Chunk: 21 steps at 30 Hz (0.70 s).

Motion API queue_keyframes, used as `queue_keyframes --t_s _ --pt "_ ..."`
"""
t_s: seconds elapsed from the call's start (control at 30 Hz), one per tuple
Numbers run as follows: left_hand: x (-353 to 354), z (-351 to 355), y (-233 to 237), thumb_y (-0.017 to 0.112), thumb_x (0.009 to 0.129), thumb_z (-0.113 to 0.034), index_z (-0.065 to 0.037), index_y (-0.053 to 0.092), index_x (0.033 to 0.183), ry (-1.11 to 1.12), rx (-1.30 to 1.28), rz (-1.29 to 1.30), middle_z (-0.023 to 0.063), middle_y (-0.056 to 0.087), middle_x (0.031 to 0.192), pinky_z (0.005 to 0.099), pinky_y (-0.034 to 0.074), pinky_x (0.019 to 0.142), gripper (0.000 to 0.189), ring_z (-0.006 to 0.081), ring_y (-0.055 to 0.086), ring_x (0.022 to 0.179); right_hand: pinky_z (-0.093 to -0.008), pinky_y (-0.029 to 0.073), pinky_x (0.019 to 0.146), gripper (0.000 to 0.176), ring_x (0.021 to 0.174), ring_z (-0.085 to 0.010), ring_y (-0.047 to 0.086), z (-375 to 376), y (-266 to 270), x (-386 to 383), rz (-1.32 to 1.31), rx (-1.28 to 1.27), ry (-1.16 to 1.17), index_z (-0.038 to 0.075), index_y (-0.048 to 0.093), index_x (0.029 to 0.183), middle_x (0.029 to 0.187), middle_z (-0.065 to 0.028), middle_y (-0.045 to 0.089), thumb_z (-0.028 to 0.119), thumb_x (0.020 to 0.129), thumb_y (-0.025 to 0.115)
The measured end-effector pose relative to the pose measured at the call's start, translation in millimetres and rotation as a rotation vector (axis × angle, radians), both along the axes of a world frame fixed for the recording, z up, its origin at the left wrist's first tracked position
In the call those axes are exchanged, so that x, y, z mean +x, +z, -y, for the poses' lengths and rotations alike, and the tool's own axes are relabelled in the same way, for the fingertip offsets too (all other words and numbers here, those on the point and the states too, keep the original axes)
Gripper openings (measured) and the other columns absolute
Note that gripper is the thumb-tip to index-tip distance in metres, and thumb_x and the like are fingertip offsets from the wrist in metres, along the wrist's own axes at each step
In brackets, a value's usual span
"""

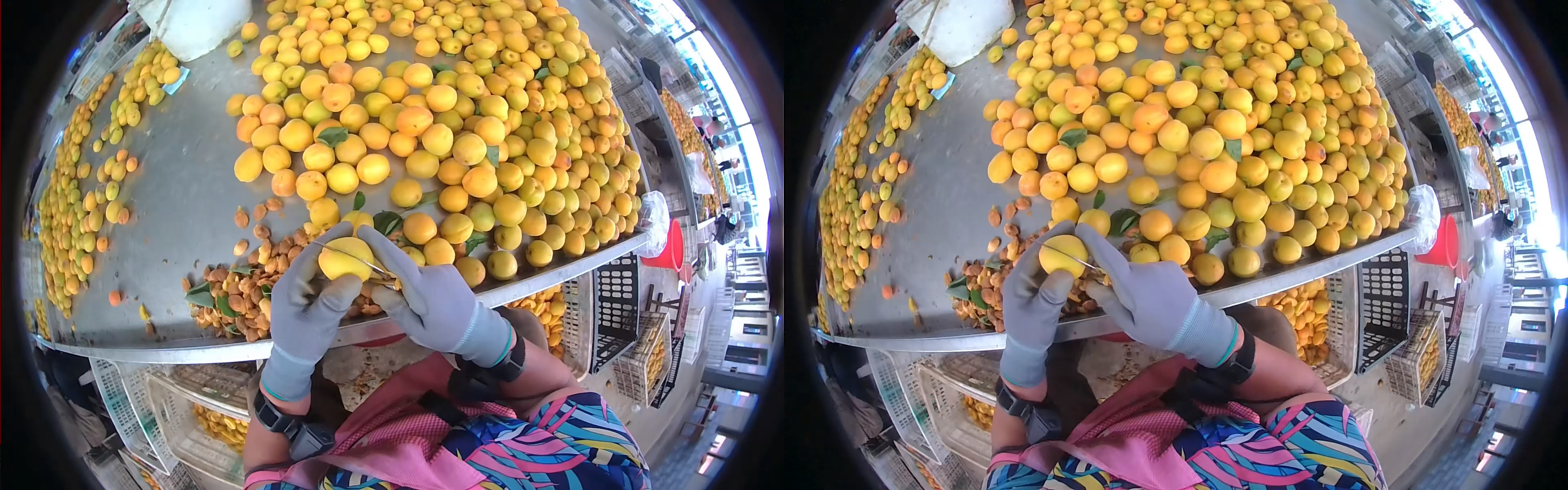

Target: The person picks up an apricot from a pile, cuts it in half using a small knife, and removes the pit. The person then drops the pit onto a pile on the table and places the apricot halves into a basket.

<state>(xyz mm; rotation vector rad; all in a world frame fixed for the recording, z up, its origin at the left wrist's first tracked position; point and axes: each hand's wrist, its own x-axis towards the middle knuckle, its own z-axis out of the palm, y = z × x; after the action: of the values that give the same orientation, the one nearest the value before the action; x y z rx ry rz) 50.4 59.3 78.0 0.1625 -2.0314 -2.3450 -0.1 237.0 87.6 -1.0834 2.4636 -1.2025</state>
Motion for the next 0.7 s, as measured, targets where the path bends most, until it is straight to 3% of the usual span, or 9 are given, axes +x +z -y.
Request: queue_keyframes --t_s 0.1,0.17,0.2,0.27,0.33,0.47,0.5,0.57,0.7 --pt "-1 -9 -16 0.067 0.088 -0.024 0.002 0.046 0.133 0.046 0.322 -0.03 0.0071 0.06 0.116 0.0257 0.047 0.088 0.056 0.013 0.057 0.104 -0.0391 0.044 0.047 0.071 0.051 -0.0301 0.058 6 -12 2 -0.048 -0.049 -0.032 0.0 0.022 0.145 0.059 -0.0127 0.056 0.02 0.087 0.059" --pt "6 -14 -26 0.066 0.089 -0.025 0.002 0.047 0.132 0.067 0.682 0.104 0.0077 0.06 0.116 0.0261 0.048 0.088 0.055 0.0137 0.057 0.106 -0.0392 0.044 0.047 0.071 0.051 -0.0299 0.058 6 -13 1 -0.072 -0.069 -0.065 0.001 0.022 0.145 0.059 -0.0127 0.057 0.02 0.087 0.059" --pt "6 -12 -25 0.066 0.089 -0.025 0.002 0.047 0.132 0.066 0.685 0.104 0.0077 0.06 0.116 0.0261 0.048 0.088 0.055 0.0137 0.057 0.106 -0.0393 0.044 0.046 0.071 0.051 -0.0298 0.058 6 -12 0 -0.068 -0.098 -0.052 0.002 0.023 0.145 0.059 -0.0125 0.057 0.02 0.087 0.059" --pt "6 -2 -19 0.066 0.089 -0.027 0.002 0.048 0.131 -0.01 0.324 0.067 0.0084 0.059 0.118 0.0272 0.047 0.09 0.054 0.0141 0.056 0.107 -0.0394 0.044 0.046 0.071 0.05 -0.0297 0.058 3 -5 -5 -0.061 -0.127 -0.036 0.002 0.023 0.145 0.06 -0.0123 0.057 0.021 0.087 0.059" --pt "0 1 -8 0.067 0.088 -0.027 0.002 0.048 0.131 -0.016 0.197 0.036 0.0086 0.059 0.119 0.0276 0.046 0.091 0.055 0.0143 0.056 0.107 -0.0393 0.043 0.045 0.071 0.051 -0.0293 0.058 -2 7 -8 0.078 0.068 0.038 0.004 0.023 0.146 0.062 -0.0122 0.058 0.021 0.087 0.059" --pt "-6 10 -11 0.068 0.088 -0.026 0.004 0.044 0.133 -0.054 -0.094 -0.037 0.0088 0.057 0.121 0.028 0.045 0.092 0.059 0.0146 0.056 0.107 -0.0391 0.043 0.045 0.072 0.051 -0.029 0.058 0 -8 -9 0.02 0.061 0.041 0.005 0.023 0.146 0.062 -0.0123 0.058 0.021 0.087 0.06" --pt "-6 8 -9 0.068 0.088 -0.026 0.004 0.044 0.133 -0.054 -0.094 -0.037 0.0088 0.057 0.121 0.028 0.045 0.092 0.059 0.0146 0.056 0.107 -0.039 0.043 0.045 0.072 0.051 -0.0289 0.058 3 -11 -9 -0.003 0.031 0.025 0.005 0.023 0.146 0.062 -0.0122 0.058 0.021 0.086 0.06" --pt "-6 0 -4 0.068 0.087 -0.02 0.005 0.042 0.135 -0.005 0.236 -0.053 0.0095 0.055 0.124 0.0291 0.044 0.094 0.06 0.015 0.055 0.109 -0.0388 0.043 0.045 0.073 0.051 -0.0288 0.058 5 -12 -7 -0.025 0.004 0.01 0.005 0.022 0.146 0.063 -0.0122 0.058 0.021 0.086 0.06" --pt "-4 1 -6 0.068 0.087 -0.018 0.005 0.041 0.135 0.031 0.249 -0.038 0.0098 0.054 0.126 0.0294 0.043 0.097 0.06 0.0152 0.053 0.111 -0.0362 0.048 0.055 0.067 0.061 -0.0333 0.063 6 -1 -7 0.021 0.012 0.03 -0.001 0.027 0.144 0.075 -0.017 0.064 0.017 0.088 0.059"
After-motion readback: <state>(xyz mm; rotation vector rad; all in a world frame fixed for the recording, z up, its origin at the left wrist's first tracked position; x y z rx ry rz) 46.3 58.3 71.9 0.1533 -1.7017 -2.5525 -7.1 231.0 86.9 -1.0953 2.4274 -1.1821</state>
